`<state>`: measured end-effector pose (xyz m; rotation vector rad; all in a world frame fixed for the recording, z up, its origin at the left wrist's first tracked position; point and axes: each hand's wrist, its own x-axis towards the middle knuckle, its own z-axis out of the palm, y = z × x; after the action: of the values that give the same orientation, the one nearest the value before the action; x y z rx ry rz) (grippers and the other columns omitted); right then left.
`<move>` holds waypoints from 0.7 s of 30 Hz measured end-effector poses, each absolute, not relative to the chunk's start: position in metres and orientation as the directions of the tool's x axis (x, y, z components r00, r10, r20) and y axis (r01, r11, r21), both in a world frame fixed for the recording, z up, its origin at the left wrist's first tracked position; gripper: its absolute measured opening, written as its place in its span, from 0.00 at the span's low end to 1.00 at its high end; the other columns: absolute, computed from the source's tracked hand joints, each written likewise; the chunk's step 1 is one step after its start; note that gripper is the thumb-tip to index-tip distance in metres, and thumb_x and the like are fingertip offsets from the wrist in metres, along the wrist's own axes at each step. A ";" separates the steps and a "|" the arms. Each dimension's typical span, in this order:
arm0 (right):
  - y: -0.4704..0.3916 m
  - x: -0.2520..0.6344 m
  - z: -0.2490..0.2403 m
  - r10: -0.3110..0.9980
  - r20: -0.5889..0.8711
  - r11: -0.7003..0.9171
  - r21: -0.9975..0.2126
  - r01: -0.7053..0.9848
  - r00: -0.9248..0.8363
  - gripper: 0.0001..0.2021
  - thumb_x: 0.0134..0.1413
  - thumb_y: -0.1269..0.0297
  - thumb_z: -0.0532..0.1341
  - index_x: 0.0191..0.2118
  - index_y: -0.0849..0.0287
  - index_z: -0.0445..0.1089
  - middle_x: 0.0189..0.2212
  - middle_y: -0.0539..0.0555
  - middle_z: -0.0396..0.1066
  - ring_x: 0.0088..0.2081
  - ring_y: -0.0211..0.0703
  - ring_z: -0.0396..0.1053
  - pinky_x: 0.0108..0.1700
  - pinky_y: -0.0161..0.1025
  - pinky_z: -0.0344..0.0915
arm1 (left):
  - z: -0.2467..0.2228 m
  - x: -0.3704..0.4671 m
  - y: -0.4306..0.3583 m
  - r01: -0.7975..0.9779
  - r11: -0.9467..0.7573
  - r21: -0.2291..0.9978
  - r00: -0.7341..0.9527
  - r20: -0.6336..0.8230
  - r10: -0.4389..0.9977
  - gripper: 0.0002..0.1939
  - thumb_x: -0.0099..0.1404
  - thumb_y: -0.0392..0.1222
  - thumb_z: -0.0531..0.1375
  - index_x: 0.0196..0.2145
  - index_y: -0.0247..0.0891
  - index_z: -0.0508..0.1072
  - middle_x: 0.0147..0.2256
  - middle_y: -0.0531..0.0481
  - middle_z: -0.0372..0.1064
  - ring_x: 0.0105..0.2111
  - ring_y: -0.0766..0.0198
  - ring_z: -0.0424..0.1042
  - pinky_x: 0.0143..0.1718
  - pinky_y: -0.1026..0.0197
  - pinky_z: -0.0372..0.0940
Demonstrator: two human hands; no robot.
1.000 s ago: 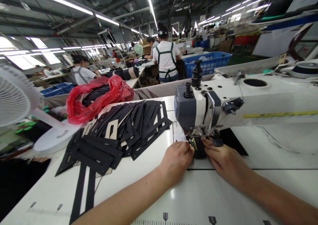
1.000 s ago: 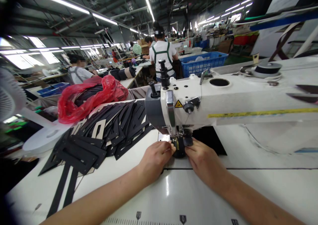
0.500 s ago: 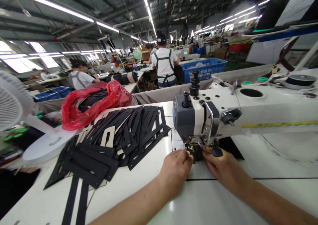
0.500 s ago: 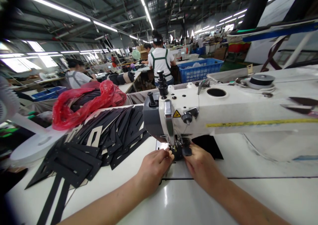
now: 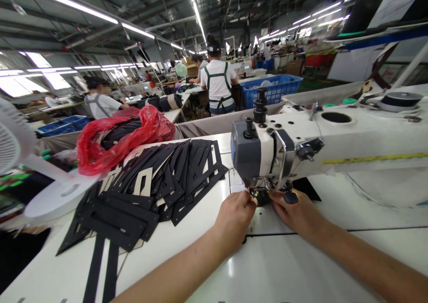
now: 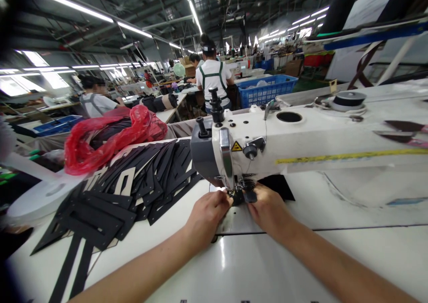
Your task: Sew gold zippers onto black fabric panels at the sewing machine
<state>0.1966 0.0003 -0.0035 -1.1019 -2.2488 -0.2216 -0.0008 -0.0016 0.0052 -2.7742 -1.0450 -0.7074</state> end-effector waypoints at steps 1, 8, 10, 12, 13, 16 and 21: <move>0.000 0.197 -0.004 0.658 0.595 0.637 -0.114 0.762 -0.461 0.11 0.53 0.74 0.51 0.31 0.62 0.72 0.30 0.58 0.74 0.32 0.46 0.70 0.35 0.39 0.67 | 0.005 -0.001 -0.001 0.645 -0.760 0.077 0.657 0.452 0.603 0.07 0.65 0.31 0.52 0.33 0.32 0.71 0.31 0.45 0.66 0.31 0.59 0.67 0.33 0.58 0.67; 0.002 0.199 -0.006 0.667 0.588 0.625 -0.107 0.774 -0.458 0.11 0.53 0.74 0.51 0.31 0.62 0.72 0.28 0.58 0.73 0.30 0.46 0.70 0.32 0.39 0.67 | 0.003 0.001 0.000 0.669 -0.739 0.079 0.643 0.436 0.629 0.07 0.65 0.32 0.53 0.34 0.33 0.71 0.31 0.46 0.67 0.31 0.59 0.67 0.33 0.58 0.66; 0.002 0.199 -0.005 0.669 0.584 0.623 -0.103 0.775 -0.460 0.11 0.54 0.74 0.51 0.31 0.62 0.72 0.28 0.58 0.73 0.29 0.46 0.70 0.32 0.39 0.66 | 0.003 0.000 0.000 0.675 -0.733 0.082 0.640 0.430 0.637 0.06 0.64 0.32 0.54 0.34 0.33 0.71 0.32 0.46 0.67 0.32 0.59 0.67 0.33 0.59 0.67; 0.001 0.199 -0.004 0.670 0.584 0.621 -0.102 0.777 -0.459 0.12 0.54 0.74 0.50 0.31 0.62 0.71 0.28 0.58 0.73 0.30 0.46 0.70 0.32 0.40 0.67 | 0.002 0.000 0.001 0.668 -0.739 0.089 0.643 0.430 0.634 0.05 0.63 0.32 0.55 0.34 0.34 0.71 0.32 0.46 0.67 0.32 0.59 0.68 0.34 0.59 0.67; 0.001 0.199 -0.004 0.671 0.583 0.620 -0.102 0.778 -0.458 0.12 0.54 0.74 0.50 0.32 0.62 0.71 0.28 0.58 0.73 0.30 0.46 0.71 0.33 0.40 0.67 | 0.002 -0.001 0.001 0.665 -0.741 0.095 0.643 0.431 0.632 0.05 0.63 0.32 0.56 0.34 0.34 0.71 0.33 0.46 0.67 0.32 0.59 0.68 0.34 0.59 0.67; 0.002 0.199 -0.005 0.679 0.578 0.614 -0.108 0.782 -0.453 0.13 0.55 0.73 0.50 0.32 0.62 0.72 0.28 0.58 0.74 0.30 0.46 0.71 0.33 0.40 0.67 | 0.000 -0.002 0.002 0.663 -0.739 0.120 0.634 0.437 0.639 0.05 0.63 0.33 0.56 0.34 0.34 0.71 0.34 0.46 0.68 0.33 0.59 0.68 0.35 0.59 0.67; 0.006 0.200 -0.008 0.696 0.560 0.608 -0.128 0.783 -0.449 0.13 0.55 0.72 0.49 0.31 0.62 0.71 0.28 0.57 0.74 0.30 0.46 0.71 0.33 0.40 0.67 | -0.005 -0.002 0.004 0.671 -0.720 0.178 0.594 0.453 0.665 0.06 0.65 0.34 0.54 0.36 0.36 0.71 0.34 0.47 0.68 0.34 0.60 0.69 0.36 0.60 0.67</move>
<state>0.1998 0.0063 -0.0081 -1.1626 -2.2597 -0.1994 -0.0020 0.0044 -0.0048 -2.7939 -1.1714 -0.7863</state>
